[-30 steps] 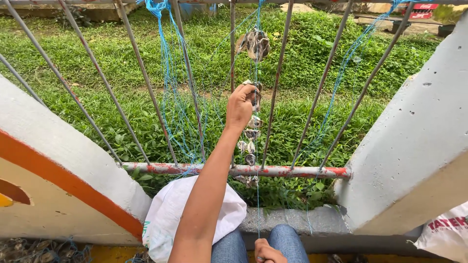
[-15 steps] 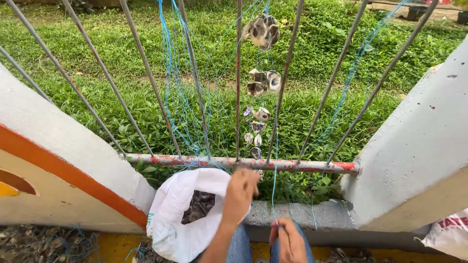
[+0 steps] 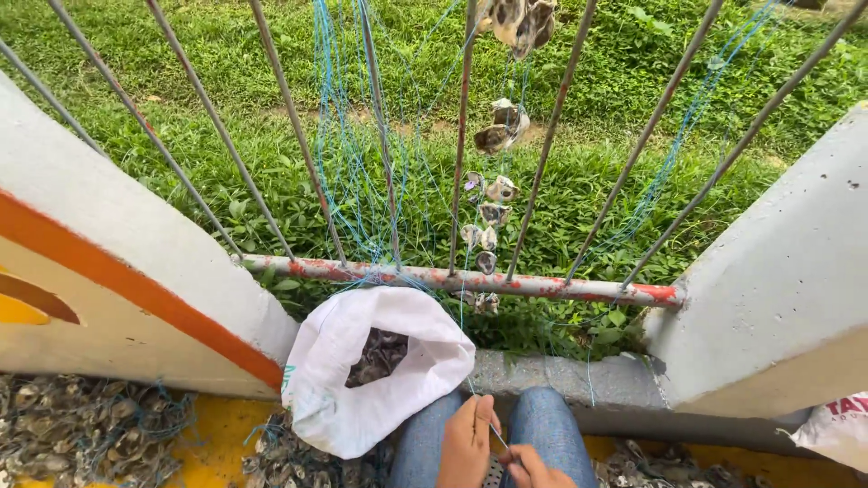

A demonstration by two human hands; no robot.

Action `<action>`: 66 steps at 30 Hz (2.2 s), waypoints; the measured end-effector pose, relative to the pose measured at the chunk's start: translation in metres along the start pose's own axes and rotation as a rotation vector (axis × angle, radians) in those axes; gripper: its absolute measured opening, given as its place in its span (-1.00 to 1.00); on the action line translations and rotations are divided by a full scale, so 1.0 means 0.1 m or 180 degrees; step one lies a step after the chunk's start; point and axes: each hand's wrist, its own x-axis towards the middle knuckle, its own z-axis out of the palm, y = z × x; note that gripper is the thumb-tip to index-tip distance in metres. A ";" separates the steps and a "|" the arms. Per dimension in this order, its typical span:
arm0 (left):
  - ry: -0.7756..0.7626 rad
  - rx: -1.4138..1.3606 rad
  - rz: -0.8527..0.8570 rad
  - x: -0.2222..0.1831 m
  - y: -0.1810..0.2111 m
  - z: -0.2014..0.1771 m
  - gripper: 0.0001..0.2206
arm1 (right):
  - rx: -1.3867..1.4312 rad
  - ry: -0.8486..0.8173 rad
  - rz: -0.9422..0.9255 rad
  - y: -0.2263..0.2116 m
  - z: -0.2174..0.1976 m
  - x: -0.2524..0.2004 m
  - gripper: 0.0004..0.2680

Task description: Tying individual oyster shells onto a blue string network attached to a railing, likely for spat collection.

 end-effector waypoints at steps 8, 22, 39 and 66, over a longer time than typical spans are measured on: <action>0.0212 0.0664 0.0214 -0.03 0.04 -0.08 -0.57 | 0.0179 0.0331 -0.1450 0.81 -0.27 -0.38 -0.89; 0.1194 0.3611 0.1304 0.53 -0.94 -0.70 -0.35 | 0.0719 -0.0201 -0.0096 -0.50 -0.99 -0.63 -0.85; 0.0894 0.2598 0.0360 1.53 -2.53 -1.49 -0.74 | 0.0770 -0.0449 -0.0040 -0.72 -1.00 -0.63 -0.85; 0.0193 -0.2512 -0.1223 1.23 -1.66 -1.31 -0.71 | 0.1548 -0.0402 0.0335 -0.67 -1.09 -0.61 -0.86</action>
